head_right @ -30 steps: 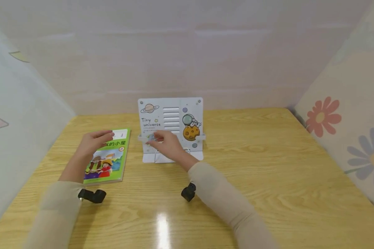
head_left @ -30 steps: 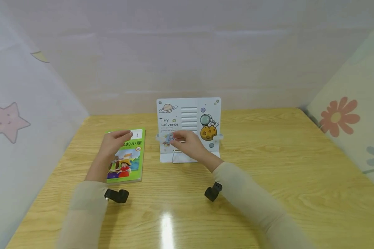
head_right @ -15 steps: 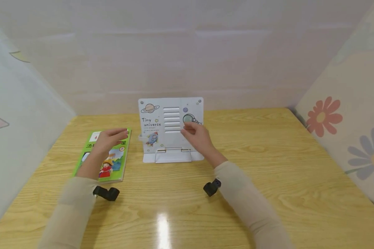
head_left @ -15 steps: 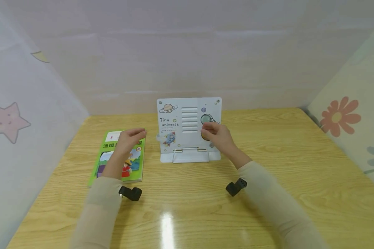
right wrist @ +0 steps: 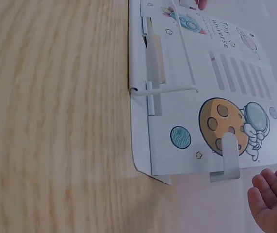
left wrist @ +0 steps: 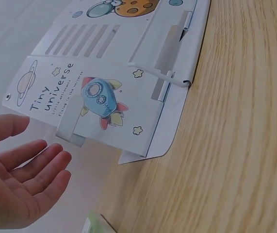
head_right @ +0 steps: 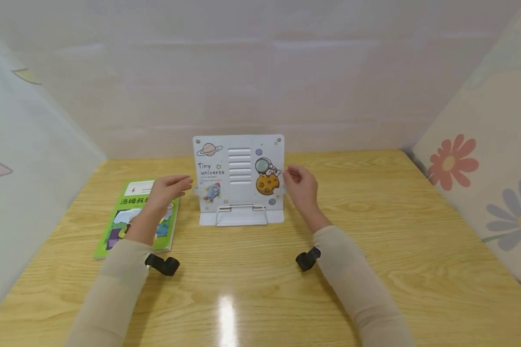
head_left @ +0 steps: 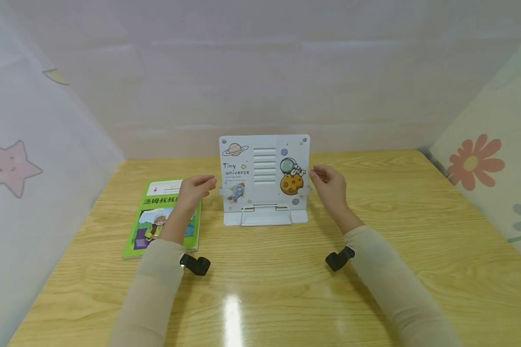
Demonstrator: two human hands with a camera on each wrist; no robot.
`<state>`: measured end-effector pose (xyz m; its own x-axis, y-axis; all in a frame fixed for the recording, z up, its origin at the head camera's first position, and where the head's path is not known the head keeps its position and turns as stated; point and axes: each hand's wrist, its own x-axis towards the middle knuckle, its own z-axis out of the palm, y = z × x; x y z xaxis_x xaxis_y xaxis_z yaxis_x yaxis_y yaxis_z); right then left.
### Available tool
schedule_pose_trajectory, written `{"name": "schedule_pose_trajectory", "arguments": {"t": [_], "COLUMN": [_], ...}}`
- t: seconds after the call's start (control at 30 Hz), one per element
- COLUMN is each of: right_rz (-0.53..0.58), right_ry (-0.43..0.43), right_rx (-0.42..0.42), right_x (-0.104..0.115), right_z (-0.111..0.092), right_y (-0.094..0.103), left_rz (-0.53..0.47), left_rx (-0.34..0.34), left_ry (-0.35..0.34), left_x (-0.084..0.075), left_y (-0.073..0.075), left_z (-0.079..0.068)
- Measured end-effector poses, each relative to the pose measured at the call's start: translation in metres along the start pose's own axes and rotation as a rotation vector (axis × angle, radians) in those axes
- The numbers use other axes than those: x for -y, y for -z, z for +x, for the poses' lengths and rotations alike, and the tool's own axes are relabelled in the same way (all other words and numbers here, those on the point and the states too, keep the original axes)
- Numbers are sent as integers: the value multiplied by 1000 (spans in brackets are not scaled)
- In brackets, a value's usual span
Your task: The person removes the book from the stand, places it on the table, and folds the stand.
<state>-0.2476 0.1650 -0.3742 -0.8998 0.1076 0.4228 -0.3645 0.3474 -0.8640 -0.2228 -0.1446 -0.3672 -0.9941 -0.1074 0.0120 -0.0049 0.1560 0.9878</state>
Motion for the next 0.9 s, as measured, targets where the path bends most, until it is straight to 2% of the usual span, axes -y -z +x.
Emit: {"name": "schedule_pose_trajectory", "arguments": {"t": [0.13,0.3,0.43,0.6,0.8,0.9], "right_rz": [27,39,1,-42,-53,-53], "right_ry": [-82,-185,-193,-207,-238,-239], "right_rx": [-11,24,38,14,-7,-6], "right_x": [-8,-15,-15,-14,-13,-14], "right_z": [4,7,10,12,12,12], "right_y": [-3,-8,-13,-17,-21,-23], "left_rz": [-13,8,26,13,2,35], "left_rx": [-10,-20,-56,-104,-145,-153], "left_ry": [-1,-8,0,23,30,39], "left_x": [2,4,6,9,12,12], "left_y": [-6,-12,-17,-23,-28,-28], "left_z": [3,6,8,11,14,16]}}
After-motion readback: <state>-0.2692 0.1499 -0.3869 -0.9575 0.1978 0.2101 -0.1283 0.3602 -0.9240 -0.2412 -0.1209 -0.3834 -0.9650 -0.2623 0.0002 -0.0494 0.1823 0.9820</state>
